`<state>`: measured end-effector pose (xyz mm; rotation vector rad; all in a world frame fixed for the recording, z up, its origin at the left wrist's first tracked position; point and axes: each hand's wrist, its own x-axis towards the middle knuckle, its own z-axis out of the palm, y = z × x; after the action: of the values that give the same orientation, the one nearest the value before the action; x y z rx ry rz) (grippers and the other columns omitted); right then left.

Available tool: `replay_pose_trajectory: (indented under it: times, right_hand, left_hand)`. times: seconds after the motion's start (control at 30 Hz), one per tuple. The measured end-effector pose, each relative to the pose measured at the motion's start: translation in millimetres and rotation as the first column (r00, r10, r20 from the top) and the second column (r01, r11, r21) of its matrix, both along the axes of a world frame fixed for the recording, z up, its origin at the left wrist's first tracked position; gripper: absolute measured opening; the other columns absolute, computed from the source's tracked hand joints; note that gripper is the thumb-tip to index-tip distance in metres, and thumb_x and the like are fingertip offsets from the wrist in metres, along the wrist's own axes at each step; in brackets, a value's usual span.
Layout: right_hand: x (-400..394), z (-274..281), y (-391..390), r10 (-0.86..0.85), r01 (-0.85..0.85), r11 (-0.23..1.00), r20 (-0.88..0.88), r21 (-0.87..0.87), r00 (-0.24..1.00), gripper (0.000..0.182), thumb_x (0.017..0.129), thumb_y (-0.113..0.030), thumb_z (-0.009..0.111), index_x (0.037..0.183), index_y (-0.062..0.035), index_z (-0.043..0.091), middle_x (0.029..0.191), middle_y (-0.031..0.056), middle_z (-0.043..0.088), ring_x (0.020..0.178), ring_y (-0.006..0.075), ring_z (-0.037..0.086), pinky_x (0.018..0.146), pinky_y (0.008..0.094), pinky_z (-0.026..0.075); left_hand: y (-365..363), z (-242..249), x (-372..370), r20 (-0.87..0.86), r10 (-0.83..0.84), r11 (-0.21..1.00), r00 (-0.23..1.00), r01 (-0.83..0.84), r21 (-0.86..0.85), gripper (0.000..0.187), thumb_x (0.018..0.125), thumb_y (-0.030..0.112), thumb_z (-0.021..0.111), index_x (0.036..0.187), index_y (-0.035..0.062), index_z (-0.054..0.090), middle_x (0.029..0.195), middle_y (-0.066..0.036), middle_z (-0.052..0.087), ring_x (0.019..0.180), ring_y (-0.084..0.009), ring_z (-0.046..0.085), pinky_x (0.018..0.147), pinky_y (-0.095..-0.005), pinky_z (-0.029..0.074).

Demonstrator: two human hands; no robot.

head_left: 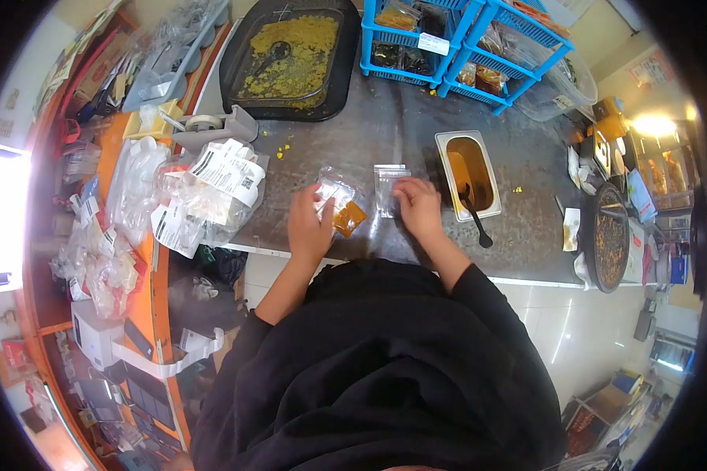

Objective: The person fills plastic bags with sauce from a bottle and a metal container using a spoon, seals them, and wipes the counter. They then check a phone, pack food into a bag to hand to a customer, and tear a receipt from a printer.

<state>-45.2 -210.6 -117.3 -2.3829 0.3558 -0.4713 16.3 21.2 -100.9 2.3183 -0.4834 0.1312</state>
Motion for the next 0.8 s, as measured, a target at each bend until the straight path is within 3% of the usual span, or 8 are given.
replay_pose_trajectory:
  times: [0.07, 0.13, 0.23, 0.33, 0.43, 0.57, 0.67, 0.8]
  right_hand:
    - [1.1, 17.4, 6.7, 0.094, -0.062, 0.875, -0.042, 0.48, 0.995, 0.009, 0.089, -0.015, 0.06, 0.093, -0.009, 0.065, 0.086, 0.0067, 0.067, 0.078, 0.0244, 0.062, 0.077, 0.0343, 0.047]
    - [-0.4, 52.3, 11.9, 0.254, -0.175, 0.445, 0.064, 0.878, 0.965, 0.012, 0.094, -0.016, 0.055, 0.098, -0.0054, 0.061, 0.087, 0.0051, 0.067, 0.08, 0.0177, 0.061, 0.076, 0.0303, 0.046]
    - [-9.4, 94.5, 13.6, 0.288, -0.195, 0.45, 0.066, 0.872, 0.955, 0.016, 0.097, -0.016, 0.052, 0.1, -0.0011, 0.057, 0.088, 0.0034, 0.065, 0.082, 0.011, 0.059, 0.076, 0.0255, 0.046]
    - [-17.7, 114.6, 17.2, 0.0, -0.119, 0.56, 0.143, 0.82, 0.99, 0.013, 0.095, -0.014, 0.054, 0.098, -0.0013, 0.057, 0.091, 0.0052, 0.064, 0.081, 0.0113, 0.059, 0.074, 0.0256, 0.046]
    - [-31.7, 122.0, 11.3, -0.035, -0.194, 0.836, 0.403, 0.514, 0.914, 0.014, 0.091, -0.013, 0.059, 0.101, -0.002, 0.057, 0.095, 0.0064, 0.063, 0.083, 0.0137, 0.062, 0.072, 0.0261, 0.047]
    - [-50.4, 152.5, 22.2, 0.353, -0.338, 0.874, 0.022, 0.348, 0.935, 0.015, 0.084, -0.011, 0.064, 0.098, -0.0046, 0.064, 0.087, 0.0115, 0.069, 0.078, 0.0247, 0.069, 0.067, 0.0321, 0.051]
    - [-57.7, 161.5, 14.9, 0.301, -0.299, 0.897, 0.047, 0.326, 0.953, 0.013, 0.083, -0.012, 0.065, 0.093, -0.0049, 0.067, 0.082, 0.013, 0.068, 0.073, 0.0272, 0.067, 0.066, 0.0336, 0.051]
    - [-70.2, 157.6, 1.0, 0.26, -0.291, 0.914, 0.141, 0.283, 0.955, 0.013, 0.081, -0.009, 0.064, 0.094, -0.0055, 0.066, 0.079, 0.0118, 0.067, 0.068, 0.0263, 0.066, 0.06, 0.0328, 0.05]
  left_hand:
    - [-13.7, 17.6, -2.5, -0.294, -0.177, 0.942, 0.939, 0.076, -0.326, 0.048, 0.087, 0.024, 0.066, 0.126, 0.0023, 0.048, 0.114, -0.013, 0.056, 0.088, -0.0208, 0.058, 0.07, -0.0316, 0.049]
    - [-25.4, 42.7, -8.3, -0.479, -0.358, 0.845, 0.802, 0.059, -0.532, 0.037, 0.089, 0.023, 0.065, 0.117, 0.0007, 0.055, 0.102, -0.008, 0.061, 0.084, -0.0111, 0.058, 0.069, -0.0252, 0.048]
    - [-30.2, 49.7, -10.0, -0.513, -0.554, 0.761, 0.655, 0.15, -0.631, 0.023, 0.088, 0.021, 0.067, 0.1, 0.0003, 0.064, 0.082, -0.004, 0.065, 0.071, -0.0089, 0.06, 0.063, -0.024, 0.048]
    - [-38.3, 75.6, -18.7, -0.509, -0.454, 0.788, 0.731, 0.063, -0.613, 0.017, 0.087, 0.018, 0.068, 0.083, 0.0006, 0.067, 0.068, -0.001, 0.063, 0.06, -0.0067, 0.058, 0.056, -0.0221, 0.046]
    - [-41.2, 84.5, -24.1, -0.455, -0.441, 0.77, 0.774, 0.065, -0.635, 0.018, 0.086, 0.017, 0.069, 0.079, 0.0002, 0.066, 0.068, -0.002, 0.063, 0.059, -0.0061, 0.057, 0.054, -0.0213, 0.045]
    - [-50.5, 103.4, -34.4, -0.368, -0.5, 0.791, 0.784, 0.241, -0.562, 0.017, 0.087, 0.014, 0.068, 0.081, -0.0009, 0.064, 0.07, -0.003, 0.064, 0.061, -0.0068, 0.058, 0.055, -0.0219, 0.045]
    - [-61.8, 102.5, -38.3, -0.345, -0.597, 0.683, 0.725, 0.232, -0.693, 0.015, 0.087, 0.012, 0.067, 0.082, -0.0014, 0.063, 0.069, -0.003, 0.062, 0.063, -0.0074, 0.059, 0.055, -0.0226, 0.045]
    - [-73.2, 118.8, -46.9, -0.262, -0.587, 0.718, 0.766, 0.342, -0.606, 0.015, 0.089, 0.009, 0.062, 0.078, -0.0011, 0.059, 0.068, -0.005, 0.059, 0.061, -0.0083, 0.059, 0.052, -0.0245, 0.043]
